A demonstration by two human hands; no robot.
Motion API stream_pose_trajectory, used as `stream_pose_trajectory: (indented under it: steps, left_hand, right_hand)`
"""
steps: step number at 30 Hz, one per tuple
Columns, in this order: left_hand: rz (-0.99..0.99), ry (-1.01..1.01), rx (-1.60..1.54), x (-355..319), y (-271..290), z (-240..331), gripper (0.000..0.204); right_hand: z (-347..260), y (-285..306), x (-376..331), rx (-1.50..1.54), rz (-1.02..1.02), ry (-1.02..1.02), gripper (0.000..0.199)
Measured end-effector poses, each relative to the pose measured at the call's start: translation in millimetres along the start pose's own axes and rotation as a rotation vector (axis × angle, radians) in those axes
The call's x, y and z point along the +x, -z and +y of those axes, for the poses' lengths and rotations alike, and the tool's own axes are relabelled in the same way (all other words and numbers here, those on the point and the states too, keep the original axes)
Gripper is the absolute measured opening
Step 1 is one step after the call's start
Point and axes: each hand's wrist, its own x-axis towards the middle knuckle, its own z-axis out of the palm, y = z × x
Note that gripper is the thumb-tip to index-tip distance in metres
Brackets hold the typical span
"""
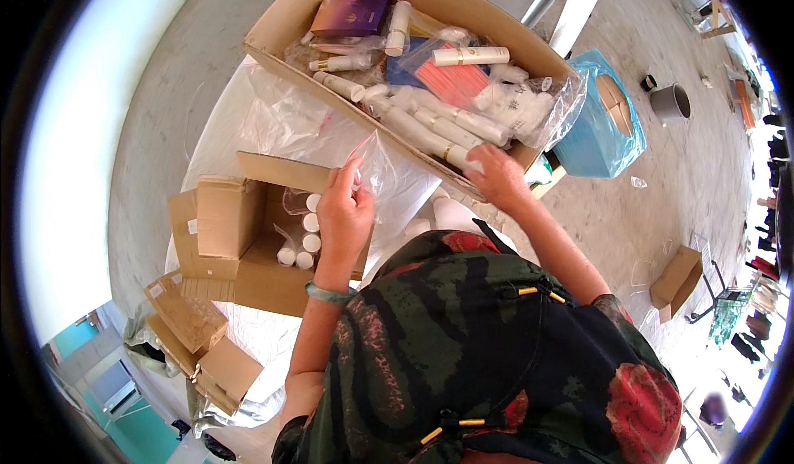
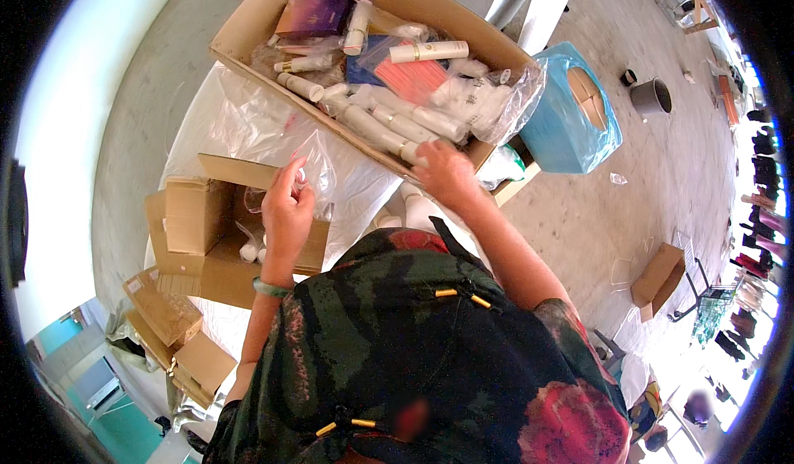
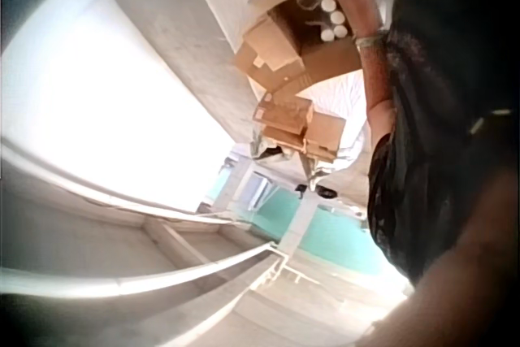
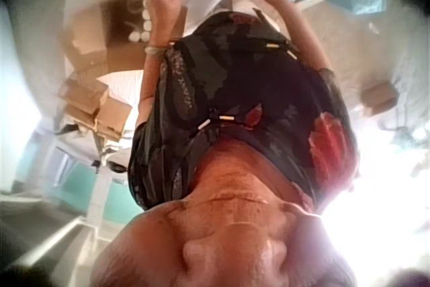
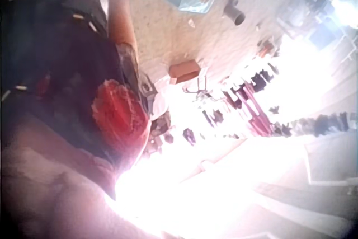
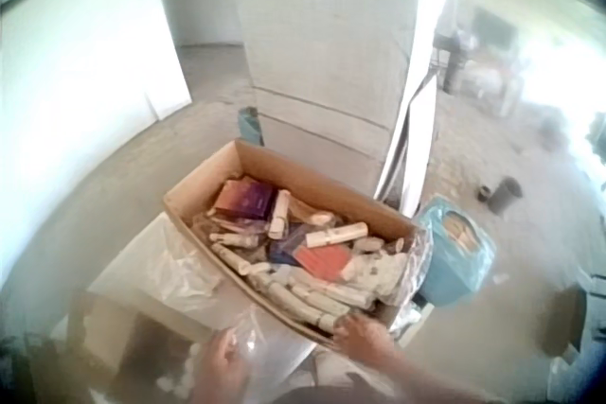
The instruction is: The person takes cylindrical tubes from a large container, places them individually into plastic bags, and then puts the bagged items into a cardboard box.
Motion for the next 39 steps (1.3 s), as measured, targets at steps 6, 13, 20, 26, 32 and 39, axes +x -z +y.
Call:
stream_pose_trajectory:
  steps: [6,13,20,26,32,39]
  left_hand:
    - [0.028,-0.033,0.014,-1.5,0.8,-8.8,0.039]
    - [0.008,-0.027,0.036,-1.0,3.9,-6.5,0.039]
    - [-0.013,-0.066,0.033,0.7,0.0,-10.0,0.038]
    - [-0.124,-0.054,-0.009,8.6,-5.0,-2.3,0.039]
    - [-0.136,-0.129,0.041,10.3,-20.4,-5.2,0.041]
    - [-0.16,-0.132,-0.053,14.0,-11.5,14.9,0.048]
  right_hand:
    - [13.5,8.5,14.2,-0.495,-0.406,-0.199,0.051]
    - [7.0,27.2,20.8,-0.21,-0.346,-0.237,0.053]
    - [7.2,80.5,9.1,0.731,-0.342,-0.353,0.061]
    - [-46.0,82.0,-3.3,1.11,-0.324,-0.156,0.07]
    - [-98.7,61.9,15.0,1.16,-0.355,0.053,0.05]
    - [-96.2,24.9,31.8,0.985,-0.256,0.071,0.051]
